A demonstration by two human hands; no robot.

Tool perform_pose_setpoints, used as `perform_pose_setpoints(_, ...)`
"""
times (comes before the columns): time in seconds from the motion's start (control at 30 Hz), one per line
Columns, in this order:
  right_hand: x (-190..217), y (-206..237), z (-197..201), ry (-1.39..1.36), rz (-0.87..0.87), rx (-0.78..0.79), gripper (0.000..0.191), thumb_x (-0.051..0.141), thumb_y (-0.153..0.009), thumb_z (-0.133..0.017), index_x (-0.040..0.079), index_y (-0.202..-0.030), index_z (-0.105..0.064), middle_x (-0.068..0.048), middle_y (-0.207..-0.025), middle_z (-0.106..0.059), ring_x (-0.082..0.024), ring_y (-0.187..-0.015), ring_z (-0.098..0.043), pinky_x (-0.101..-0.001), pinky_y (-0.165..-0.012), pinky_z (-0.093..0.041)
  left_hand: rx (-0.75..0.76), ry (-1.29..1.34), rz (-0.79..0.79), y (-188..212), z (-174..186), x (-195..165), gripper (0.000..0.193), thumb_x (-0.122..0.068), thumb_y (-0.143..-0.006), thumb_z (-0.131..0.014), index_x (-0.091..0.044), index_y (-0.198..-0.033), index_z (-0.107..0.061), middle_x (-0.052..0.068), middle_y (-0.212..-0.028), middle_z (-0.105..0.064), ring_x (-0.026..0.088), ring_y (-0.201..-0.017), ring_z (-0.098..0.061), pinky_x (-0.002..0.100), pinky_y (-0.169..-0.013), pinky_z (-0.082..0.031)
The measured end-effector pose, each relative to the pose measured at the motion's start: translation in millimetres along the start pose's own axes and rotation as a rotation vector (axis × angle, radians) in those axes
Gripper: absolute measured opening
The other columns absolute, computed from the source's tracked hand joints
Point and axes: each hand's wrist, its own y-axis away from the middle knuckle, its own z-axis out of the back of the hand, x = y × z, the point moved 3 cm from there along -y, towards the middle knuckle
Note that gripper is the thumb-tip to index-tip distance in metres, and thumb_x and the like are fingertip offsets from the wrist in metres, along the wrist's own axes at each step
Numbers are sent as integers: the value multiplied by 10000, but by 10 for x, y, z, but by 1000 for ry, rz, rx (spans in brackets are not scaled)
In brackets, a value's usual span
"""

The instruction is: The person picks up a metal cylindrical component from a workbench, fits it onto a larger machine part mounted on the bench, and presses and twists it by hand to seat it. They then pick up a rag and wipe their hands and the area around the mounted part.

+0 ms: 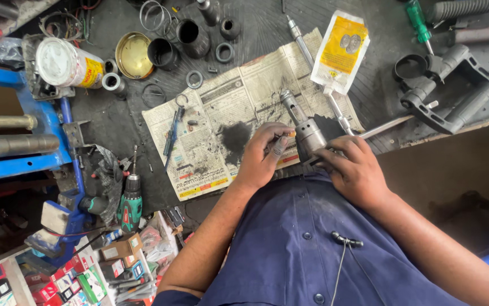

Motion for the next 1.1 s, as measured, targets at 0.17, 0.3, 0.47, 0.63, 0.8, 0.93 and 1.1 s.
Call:
perform_pose_setpoints(0.17, 113, -2, -87, -53, -35, 10, 520, 260, -733, -884, 55, -1160, -671, -177, -1202, -531, -387, -1136, -531, -488, -978, -481, -21, -225, -97, -31, 17, -92, 252, -131, -996, -686, -91, -1245, -679, 102, -1275, -650, 252, -1200, -654, 341, -1028, -536)
perform_pose_setpoints(0.3, 121, -54, -212, -26, 67, -53, 568, 325, -720, -911, 58, -1136, -634, -196, -1259, -502, -446, -1226, -478, -521, -1024, -466, 2, -319, -150, -39, -42, -147, 389, -39, -922, -700, -115, -1299, -646, 100, -1306, -626, 279, -1220, -658, 358, -1013, -566)
perform_pose_setpoints(0.47, 64, -133, -327, 18, 203, -185, 483, 247, -776, -932, 114, -1133, -635, -145, -1278, -519, -408, -1272, -505, -487, -1047, -480, -4, -513, -218, -81, -80, -235, 360, -111, -952, -727, -140, -1299, -636, 77, -1262, -629, 282, -1113, -693, 369, -904, -593)
perform_pose_setpoints(0.63, 78, -178, -323, 48, 271, -305, 494, 212, -770, -946, 125, -1159, -655, -125, -1274, -546, -389, -1243, -539, -463, -1025, -501, 83, -680, -286, -128, -80, -304, 424, -145, -909, -749, -148, -1317, -631, 78, -1256, -620, 290, -1071, -698, 381, -873, -591)
perform_pose_setpoints(0.8, 82, -194, -320, 50, 253, -302, 513, 235, -753, -949, 125, -1168, -670, -113, -1271, -559, -382, -1239, -549, -451, -1003, -524, 149, -825, -396, -202, -69, -298, 518, -163, -819, -795, -141, -1310, -630, 100, -1267, -601, 298, -1085, -682, 387, -851, -586)
perform_pose_setpoints(0.93, 50, -184, -317, 38, 244, -285, 518, 231, -742, -940, 119, -1171, -671, -107, -1265, -571, -379, -1229, -555, -452, -992, -537, 245, -869, -443, -258, -28, -289, 518, -147, -801, -794, -142, -1297, -647, 119, -1283, -599, 289, -1080, -666, 399, -869, -585)
perform_pose_setpoints(1.1, 24, -154, -301, 31, 250, -291, 507, 239, -758, -942, 116, -1165, -667, -110, -1247, -570, -381, -1224, -557, -453, -986, -536, 261, -806, -357, -380, 68, -358, 354, -155, -858, -777, -193, -1189, -656, 68, -1342, -601, 292, -1184, -662, 386, -943, -580)
